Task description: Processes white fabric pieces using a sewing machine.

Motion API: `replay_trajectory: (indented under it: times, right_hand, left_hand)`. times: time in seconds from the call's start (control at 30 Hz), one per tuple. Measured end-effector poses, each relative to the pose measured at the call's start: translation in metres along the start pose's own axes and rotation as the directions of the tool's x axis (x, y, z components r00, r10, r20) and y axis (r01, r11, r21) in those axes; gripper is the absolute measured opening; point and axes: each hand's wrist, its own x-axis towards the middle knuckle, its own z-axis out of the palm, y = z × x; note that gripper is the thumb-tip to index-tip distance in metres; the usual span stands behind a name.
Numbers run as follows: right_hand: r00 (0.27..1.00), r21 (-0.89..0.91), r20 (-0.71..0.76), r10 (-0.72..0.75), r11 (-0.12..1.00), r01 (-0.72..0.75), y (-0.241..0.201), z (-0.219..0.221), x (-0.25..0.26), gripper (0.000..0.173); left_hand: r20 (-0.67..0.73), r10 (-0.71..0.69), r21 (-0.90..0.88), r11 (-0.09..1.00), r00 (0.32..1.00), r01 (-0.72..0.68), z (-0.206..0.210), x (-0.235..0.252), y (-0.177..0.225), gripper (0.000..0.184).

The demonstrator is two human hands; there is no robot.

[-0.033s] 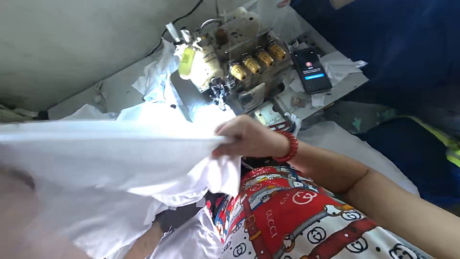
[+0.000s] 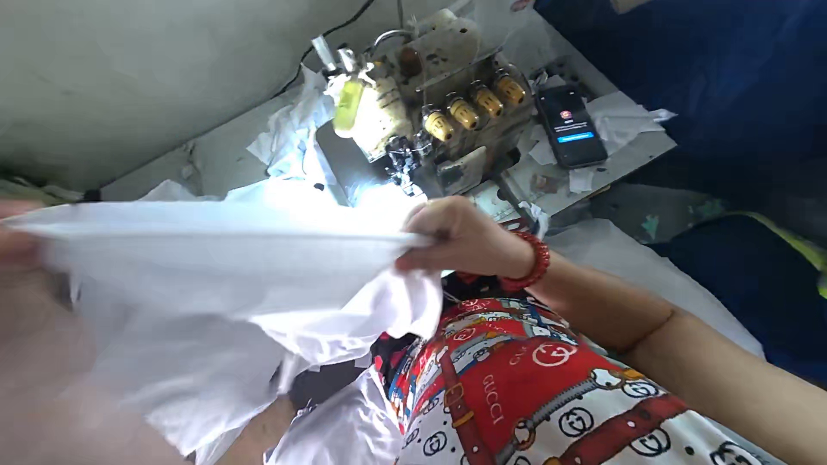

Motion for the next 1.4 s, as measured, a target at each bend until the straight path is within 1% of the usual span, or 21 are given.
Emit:
replay_trajectory:
  times: [0.07,0.13,0.23,0.3,0.37,0.4,0.47,0.53,0.57,0.63,0.7,0.77,0.83,0.9,0.97,1.07,1.13,1.2,1.27,1.33,1.4]
  right_hand:
    - [0.994,0.053,-0.103,0.043,0.998,-0.038,0.002,-0.004,-0.007,0.015]
    - [0.989,0.046,-0.140,0.041,0.998,-0.035,0.009,-0.005,-0.012,0.017]
    - [0.988,-0.050,-0.128,-0.086,0.996,0.080,0.017,-0.002,-0.017,0.012]
    - [0.976,-0.160,-0.072,-0.205,0.968,0.192,0.010,0.002,-0.018,0.017]
    - [0.947,-0.238,0.018,-0.322,0.918,0.316,-0.009,0.010,-0.021,0.021]
    - [0.926,-0.230,0.062,-0.373,0.897,0.377,-0.019,0.014,-0.024,0.022]
    - [0.894,-0.129,0.130,-0.430,0.886,0.445,-0.029,0.021,-0.031,0.024]
    - [0.900,0.012,0.152,-0.409,0.911,0.412,-0.022,0.019,-0.039,0.023]
    - [0.922,0.047,0.147,-0.359,0.933,0.356,-0.012,0.016,-0.045,0.023]
    - [0.969,0.003,0.112,-0.220,0.975,0.221,0.018,0.007,-0.063,0.021]
    - [0.996,-0.173,0.069,-0.058,0.982,0.069,0.049,-0.006,-0.084,0.022]
    - [0.996,-0.393,-0.039,0.080,0.915,-0.089,0.066,-0.015,-0.097,0.024]
    - [0.980,-0.484,-0.183,0.078,0.860,-0.159,0.067,-0.018,-0.095,0.026]
    - [0.963,-0.500,-0.263,-0.050,0.861,-0.092,0.061,-0.016,-0.079,0.031]
    - [0.956,-0.476,-0.250,-0.154,0.879,0.017,0.052,-0.007,-0.051,0.048]
    - [0.976,-0.370,-0.154,-0.157,0.925,0.090,0.037,0.006,-0.011,0.072]
    - [0.992,-0.210,-0.098,-0.085,0.976,0.063,0.033,0.008,0.003,0.062]
    - [0.999,-0.036,-0.036,-0.038,0.999,0.036,0.034,0.005,0.004,0.029]
    - [0.999,0.044,-0.030,0.019,0.999,-0.018,0.037,0.001,-0.006,0.009]
    - [0.994,0.077,-0.073,0.078,0.994,-0.072,0.046,0.000,-0.019,0.006]
    - [0.987,0.058,-0.123,0.103,0.994,-0.096,0.056,0.001,-0.029,0.009]
  left_hand:
    - [0.035,0.057,-0.109,0.993,0.998,-0.053,0.002,-0.003,-0.013,0.019]
    - [0.118,0.043,-0.214,0.977,0.992,-0.017,0.002,-0.008,-0.027,0.017]
    - [0.136,-0.077,-0.325,0.938,0.988,0.117,0.023,-0.009,0.001,0.013]
    - [0.090,-0.121,-0.350,0.925,0.989,0.145,0.027,-0.008,0.009,0.013]
    - [-0.035,-0.006,-0.315,0.949,0.999,-0.005,0.018,-0.008,-0.009,0.013]
    - [-0.096,0.146,-0.288,0.943,0.985,-0.168,0.008,-0.009,-0.033,0.018]
    - [-0.287,0.402,-0.122,0.885,0.870,-0.449,0.008,-0.009,-0.058,0.021]
    - [-0.349,0.534,0.079,0.836,0.771,-0.543,0.035,0.000,-0.029,0.019]
    - [-0.356,0.536,0.140,0.840,0.765,-0.524,0.058,0.006,-0.002,0.016]
    - [-0.270,0.569,0.173,0.822,0.777,-0.542,0.102,0.013,0.012,0.016]
    - [-0.139,0.544,0.081,0.839,0.827,-0.538,0.145,0.008,-0.002,0.015]
    - [0.006,0.467,-0.056,0.883,0.884,-0.466,0.171,0.000,-0.013,0.017]
    - [0.120,0.414,-0.128,0.908,0.902,-0.399,0.181,-0.004,-0.016,0.017]
    - [0.176,0.402,-0.177,0.911,0.898,-0.373,0.180,-0.003,-0.010,0.018]
    - [0.207,0.416,-0.203,0.904,0.886,-0.377,0.175,-0.003,0.003,0.017]
    - [0.231,0.463,-0.218,0.882,0.856,-0.419,0.168,-0.006,0.020,0.017]
    - [0.219,0.490,-0.230,0.866,0.844,-0.443,0.163,-0.010,0.025,0.018]
    - [0.196,0.492,-0.226,0.864,0.848,-0.449,0.158,-0.012,0.023,0.016]
    - [0.158,0.466,-0.188,0.879,0.870,-0.437,0.155,-0.014,0.015,0.015]
    - [0.134,0.386,-0.091,0.922,0.913,-0.377,0.152,-0.017,0.011,0.016]
    - [0.156,0.234,0.046,0.969,0.960,-0.244,0.148,-0.019,0.018,0.017]
